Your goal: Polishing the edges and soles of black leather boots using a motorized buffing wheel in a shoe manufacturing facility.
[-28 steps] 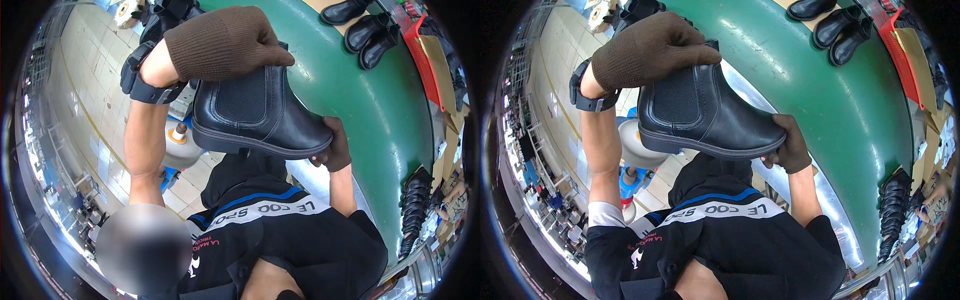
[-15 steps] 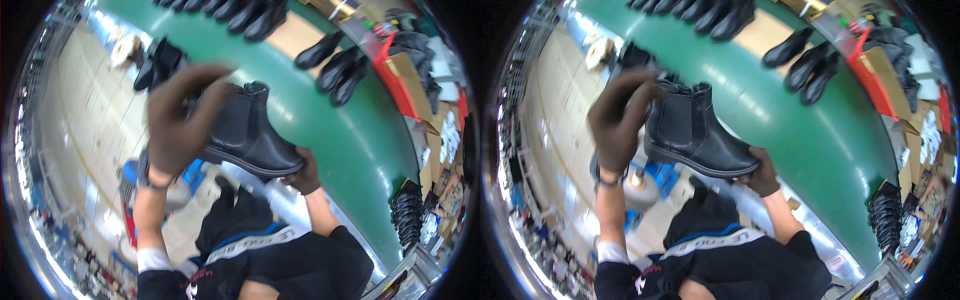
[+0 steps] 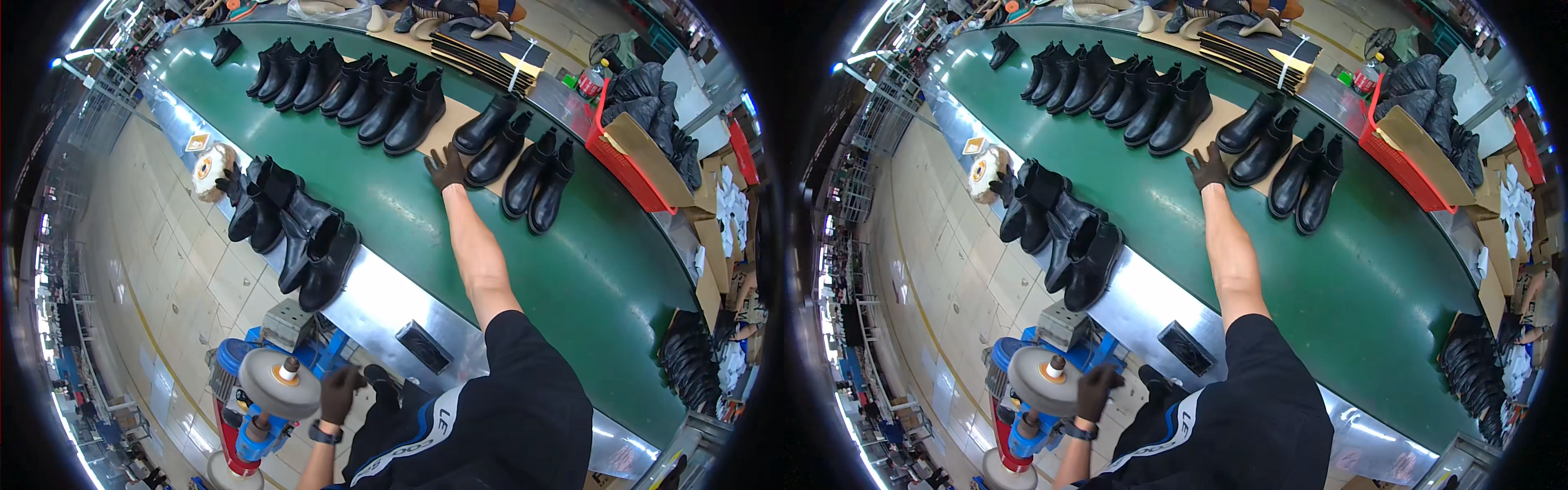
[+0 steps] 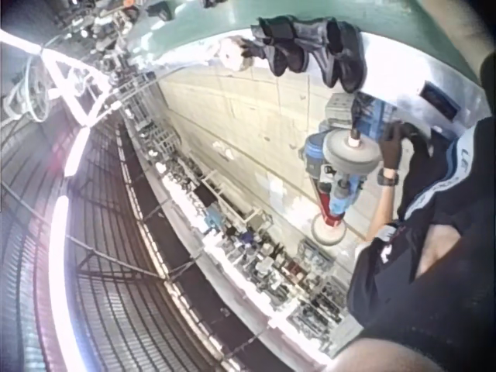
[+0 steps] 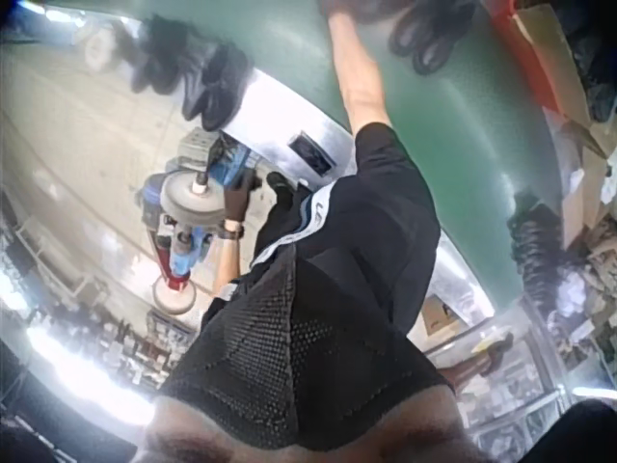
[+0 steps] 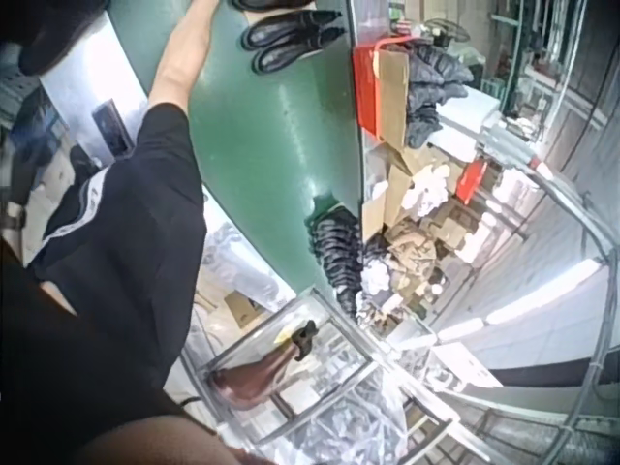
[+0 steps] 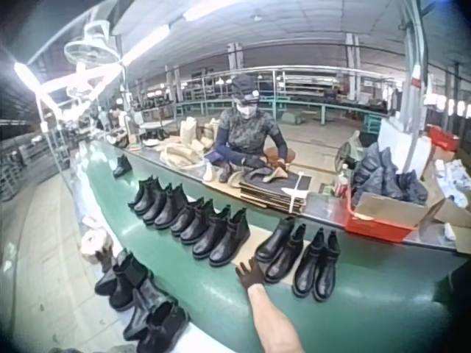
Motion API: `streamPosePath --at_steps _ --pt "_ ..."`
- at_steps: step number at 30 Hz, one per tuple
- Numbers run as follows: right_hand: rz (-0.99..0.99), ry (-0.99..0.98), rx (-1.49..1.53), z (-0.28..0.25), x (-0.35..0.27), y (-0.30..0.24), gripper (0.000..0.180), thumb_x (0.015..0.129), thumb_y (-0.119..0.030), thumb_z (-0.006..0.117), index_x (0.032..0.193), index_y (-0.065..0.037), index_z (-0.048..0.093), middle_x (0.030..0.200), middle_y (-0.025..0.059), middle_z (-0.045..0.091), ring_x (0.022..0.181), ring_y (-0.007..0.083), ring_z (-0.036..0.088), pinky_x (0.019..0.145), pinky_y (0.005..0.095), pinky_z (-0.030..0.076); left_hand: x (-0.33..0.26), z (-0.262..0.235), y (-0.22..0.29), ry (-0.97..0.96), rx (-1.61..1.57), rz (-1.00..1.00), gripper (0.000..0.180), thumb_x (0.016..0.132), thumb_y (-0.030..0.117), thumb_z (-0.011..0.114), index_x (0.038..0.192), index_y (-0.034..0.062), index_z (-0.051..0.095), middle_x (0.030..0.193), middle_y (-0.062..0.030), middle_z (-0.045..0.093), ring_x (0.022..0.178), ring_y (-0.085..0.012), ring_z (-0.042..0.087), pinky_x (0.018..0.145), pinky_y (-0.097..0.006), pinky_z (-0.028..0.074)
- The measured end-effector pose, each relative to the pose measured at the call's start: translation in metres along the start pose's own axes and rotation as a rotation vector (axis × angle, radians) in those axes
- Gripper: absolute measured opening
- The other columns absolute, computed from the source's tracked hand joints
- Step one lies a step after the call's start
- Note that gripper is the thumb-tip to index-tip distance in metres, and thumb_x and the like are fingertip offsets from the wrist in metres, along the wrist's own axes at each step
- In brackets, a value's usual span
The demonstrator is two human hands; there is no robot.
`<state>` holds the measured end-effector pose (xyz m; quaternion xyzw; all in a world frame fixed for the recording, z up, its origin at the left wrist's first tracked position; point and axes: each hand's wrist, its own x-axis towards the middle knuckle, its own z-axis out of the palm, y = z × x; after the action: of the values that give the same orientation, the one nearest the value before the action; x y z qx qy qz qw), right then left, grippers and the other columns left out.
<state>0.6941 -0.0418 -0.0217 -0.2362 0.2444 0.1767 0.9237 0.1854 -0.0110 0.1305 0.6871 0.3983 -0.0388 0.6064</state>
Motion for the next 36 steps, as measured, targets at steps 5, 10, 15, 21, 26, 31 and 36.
streamPosePath --at_steps 5,10,15,21,26,31,36 --pt "0.301 -0.038 -0.615 0.022 0.002 0.048 0.042 0.077 -0.028 0.062 0.114 -0.011 0.05 0.104 0.0124 0.057 0.098 0.0304 0.057 0.074 0.0458 0.049 -0.044 0.016 -0.076 0.029 -0.032 -0.195 0.024 0.089 0.018 0.054 0.095 -0.0041 0.062 0.076 -0.0118 0.066 0.068 -0.0181 0.065 0.064 -0.027 0.052" --pt "-0.96 -0.064 -1.626 0.095 0.026 0.026 0.046 0.07 -0.018 0.058 0.115 -0.009 0.049 0.103 0.0175 0.054 0.092 0.0403 0.056 0.076 0.0439 0.048 -0.076 0.008 -0.078 0.156 -0.031 -0.312 0.024 0.087 0.017 0.055 0.095 -0.0042 0.061 0.074 -0.0121 0.066 0.068 -0.0171 0.065 0.062 -0.026 0.051" --pt "-1.231 -0.189 -2.091 0.14 0.038 -0.011 0.043 0.073 -0.015 0.06 0.113 -0.009 0.046 0.109 0.0187 0.049 0.093 0.0341 0.059 0.076 0.0453 0.05 -0.093 -0.004 -0.078 0.314 -0.187 -0.459 0.021 0.085 0.014 0.057 0.093 -0.0055 0.061 0.072 -0.0133 0.066 0.064 -0.0178 0.064 0.061 -0.027 0.05" --pt "-1.101 -0.485 -2.159 0.134 0.047 -0.066 0.021 0.075 -0.02 0.063 0.089 -0.004 0.06 0.094 0.018 0.053 0.09 0.0357 0.057 0.078 0.0419 0.047 -0.068 0.007 -0.069 0.236 -0.156 -0.325 0.022 0.086 0.014 0.056 0.096 -0.0051 0.061 0.076 -0.012 0.066 0.069 -0.0175 0.064 0.064 -0.027 0.05" --pt "-1.331 -0.802 -1.83 0.14 -0.094 -0.052 0.015 0.077 -0.014 0.064 0.082 -0.003 0.055 0.078 0.0139 0.053 0.074 0.0316 0.056 0.064 0.0395 0.045 -0.011 0.037 -0.019 0.238 -0.095 0.106 0.023 0.086 0.011 0.059 0.103 -0.0035 0.06 0.089 -0.0121 0.066 0.08 -0.0167 0.063 0.074 -0.028 0.049" --pt "-1.146 -0.907 -1.55 0.131 -0.243 -0.066 0.019 0.074 -0.01 0.069 0.079 -0.002 0.053 0.066 0.0103 0.052 0.055 0.0215 0.052 0.052 0.0301 0.042 0.088 0.063 0.069 0.213 -0.358 0.618 0.101 0.068 0.007 0.073 0.142 0.0036 0.003 0.137 -0.017 0.031 0.123 -0.0282 0.038 0.099 -0.04 0.034" --pt "-0.519 -0.833 -1.429 0.124 -0.302 -0.066 0.012 0.079 -0.004 0.065 0.086 0.001 0.057 0.073 0.0028 0.056 0.063 0.0066 0.054 0.054 0.0208 0.044 0.089 0.044 0.115 0.42 0.05 1.063 0.105 0.063 0.037 0.073 0.138 0.0023 0.008 0.131 -0.0212 0.038 0.12 -0.0322 0.041 0.101 -0.044 0.031"
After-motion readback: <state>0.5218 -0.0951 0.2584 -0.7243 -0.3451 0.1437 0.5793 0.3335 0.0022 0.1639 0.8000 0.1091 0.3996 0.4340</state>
